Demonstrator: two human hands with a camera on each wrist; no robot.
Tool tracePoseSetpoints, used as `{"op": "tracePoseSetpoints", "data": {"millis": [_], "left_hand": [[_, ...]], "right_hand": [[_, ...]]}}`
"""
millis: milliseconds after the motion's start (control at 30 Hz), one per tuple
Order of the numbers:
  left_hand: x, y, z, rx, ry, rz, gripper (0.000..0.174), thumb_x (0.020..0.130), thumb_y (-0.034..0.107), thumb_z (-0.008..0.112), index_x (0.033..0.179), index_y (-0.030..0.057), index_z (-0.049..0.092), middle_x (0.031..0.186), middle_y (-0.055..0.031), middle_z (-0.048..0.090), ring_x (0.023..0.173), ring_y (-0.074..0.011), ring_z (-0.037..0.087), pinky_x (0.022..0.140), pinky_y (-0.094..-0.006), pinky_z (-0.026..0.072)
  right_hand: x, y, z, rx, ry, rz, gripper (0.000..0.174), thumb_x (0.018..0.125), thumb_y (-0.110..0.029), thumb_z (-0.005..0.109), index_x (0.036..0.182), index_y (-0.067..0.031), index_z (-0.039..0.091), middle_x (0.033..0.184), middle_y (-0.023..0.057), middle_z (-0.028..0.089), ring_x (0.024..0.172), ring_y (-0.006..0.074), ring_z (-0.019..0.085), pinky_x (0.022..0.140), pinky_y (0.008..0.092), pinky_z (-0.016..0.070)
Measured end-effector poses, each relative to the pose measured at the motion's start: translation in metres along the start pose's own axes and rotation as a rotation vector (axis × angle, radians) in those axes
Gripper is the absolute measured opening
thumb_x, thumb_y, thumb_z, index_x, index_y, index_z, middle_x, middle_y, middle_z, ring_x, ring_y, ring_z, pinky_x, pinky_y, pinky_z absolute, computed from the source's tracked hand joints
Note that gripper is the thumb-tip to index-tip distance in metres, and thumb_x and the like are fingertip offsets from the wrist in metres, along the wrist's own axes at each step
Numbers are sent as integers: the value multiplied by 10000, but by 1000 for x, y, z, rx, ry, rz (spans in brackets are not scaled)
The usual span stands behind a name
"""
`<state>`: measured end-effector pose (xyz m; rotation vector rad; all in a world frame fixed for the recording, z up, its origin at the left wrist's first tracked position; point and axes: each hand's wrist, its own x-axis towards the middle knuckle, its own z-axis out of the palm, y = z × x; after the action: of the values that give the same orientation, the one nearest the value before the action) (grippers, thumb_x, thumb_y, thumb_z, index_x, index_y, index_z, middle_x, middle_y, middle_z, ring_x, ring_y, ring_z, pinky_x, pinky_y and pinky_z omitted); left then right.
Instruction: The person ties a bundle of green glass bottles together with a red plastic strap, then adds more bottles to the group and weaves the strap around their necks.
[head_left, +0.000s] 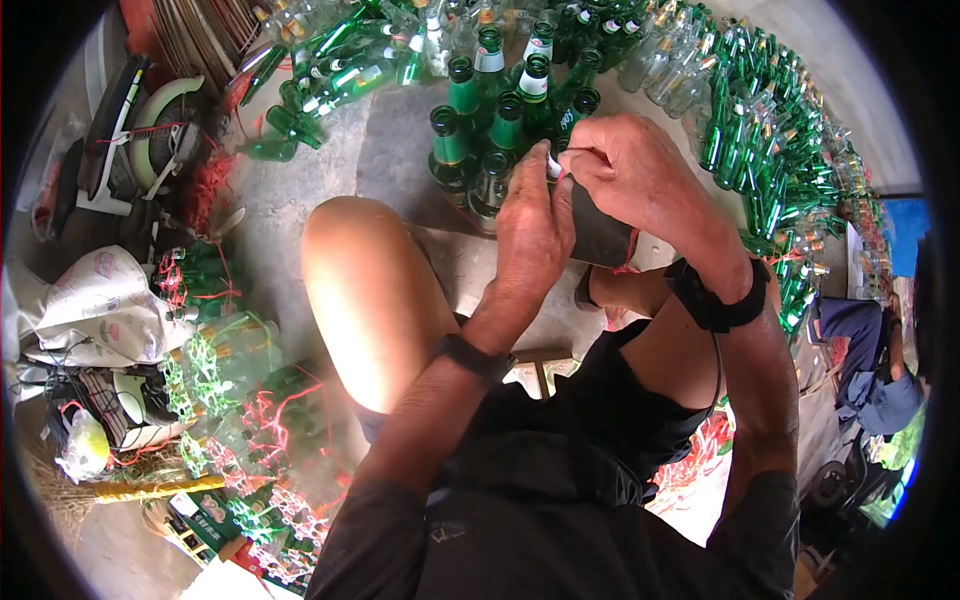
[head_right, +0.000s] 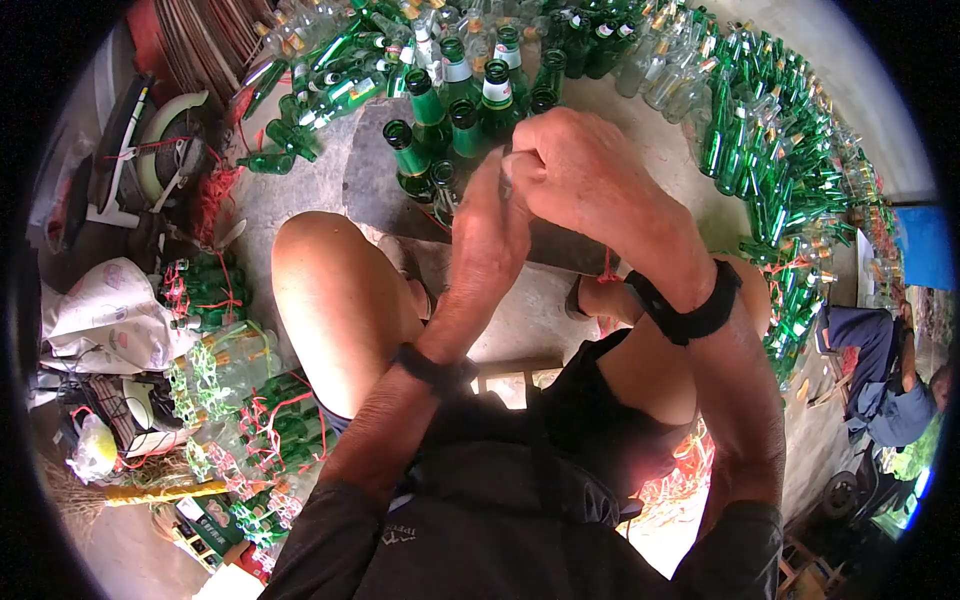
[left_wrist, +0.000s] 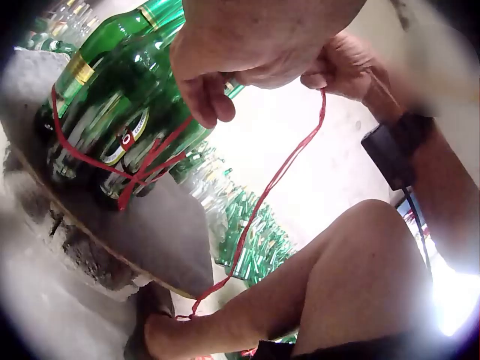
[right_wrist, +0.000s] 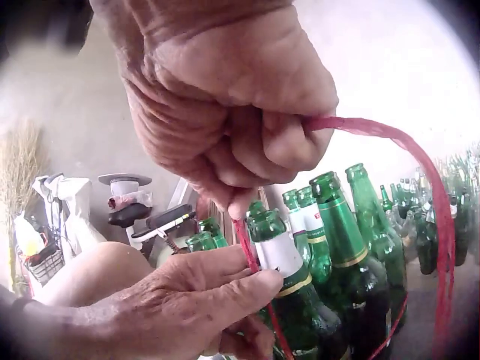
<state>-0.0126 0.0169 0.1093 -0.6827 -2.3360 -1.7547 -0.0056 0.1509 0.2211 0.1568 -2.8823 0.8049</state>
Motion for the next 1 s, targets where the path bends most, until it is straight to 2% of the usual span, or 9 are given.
{"op": "tracePoseSetpoints", "data": {"millis": [33, 100, 167, 400, 667, 800, 867, 1000], "left_hand": [[0, -2, 2, 1, 2, -4, 464, 951, 70, 626, 1367, -87, 493, 1190, -327, 626, 1072, -476, 646, 907, -476, 534], [0, -4, 4, -60, -50, -140, 419, 961, 49, 604, 1347, -85, 512, 1180, -322, 632, 1053, -476, 649, 899, -473, 537], [-1, -5, 8, -38, -32, -148, 407, 961, 43, 602, 1339, -83, 520, 1164, -317, 638, 1041, -471, 652, 889, -471, 540], [-3, -4, 12, -71, 37, -138, 375, 959, 29, 599, 1315, -71, 538, 1108, -304, 654, 1002, -460, 666, 853, -469, 548], [-3, -3, 10, -29, 25, -142, 364, 947, 10, 607, 1297, -71, 549, 1100, -303, 657, 991, -468, 665, 848, -470, 547], [-3, -3, 10, -21, 18, -151, 365, 941, 5, 611, 1293, -70, 555, 1106, -305, 659, 1000, -472, 663, 856, -476, 545], [-3, -5, 10, -11, 22, -142, 362, 940, 5, 612, 1290, -70, 556, 1106, -305, 659, 1000, -472, 663, 855, -479, 545], [-3, -7, 11, -7, 21, -140, 361, 940, 6, 611, 1288, -70, 552, 1108, -308, 658, 1001, -471, 661, 855, -484, 545]], "right_hand": [[3, -2, 0, -5, -10, 4, 202, 791, -93, 609, 655, 33, 530, 654, 238, 551, 624, 443, 561, 575, 506, 432], [9, -1, 1, -7, -24, 7, 207, 789, -96, 615, 653, 31, 526, 651, 233, 551, 613, 442, 558, 564, 504, 427], [16, 2, 2, -25, -20, -42, 203, 788, -102, 630, 654, 20, 539, 643, 224, 547, 589, 430, 550, 548, 493, 424], [34, 22, 11, 24, -1, -36, 232, 796, -131, 691, 654, 0, 563, 619, 202, 532, 553, 386, 545, 533, 462, 428], [33, 44, 17, 44, 20, 113, 260, 854, -162, 702, 681, 10, 612, 595, 197, 550, 506, 323, 545, 510, 441, 419], [24, 45, 18, -13, 76, 56, 262, 862, -167, 694, 686, 12, 619, 570, 201, 536, 495, 323, 528, 508, 441, 416], [18, 44, 19, 12, 54, 134, 245, 867, -159, 679, 705, 10, 610, 595, 213, 550, 516, 349, 526, 524, 444, 425], [4, 47, 26, 48, 77, 135, 209, 872, -152, 659, 740, 3, 610, 636, 224, 572, 556, 379, 552, 549, 455, 444]]}}
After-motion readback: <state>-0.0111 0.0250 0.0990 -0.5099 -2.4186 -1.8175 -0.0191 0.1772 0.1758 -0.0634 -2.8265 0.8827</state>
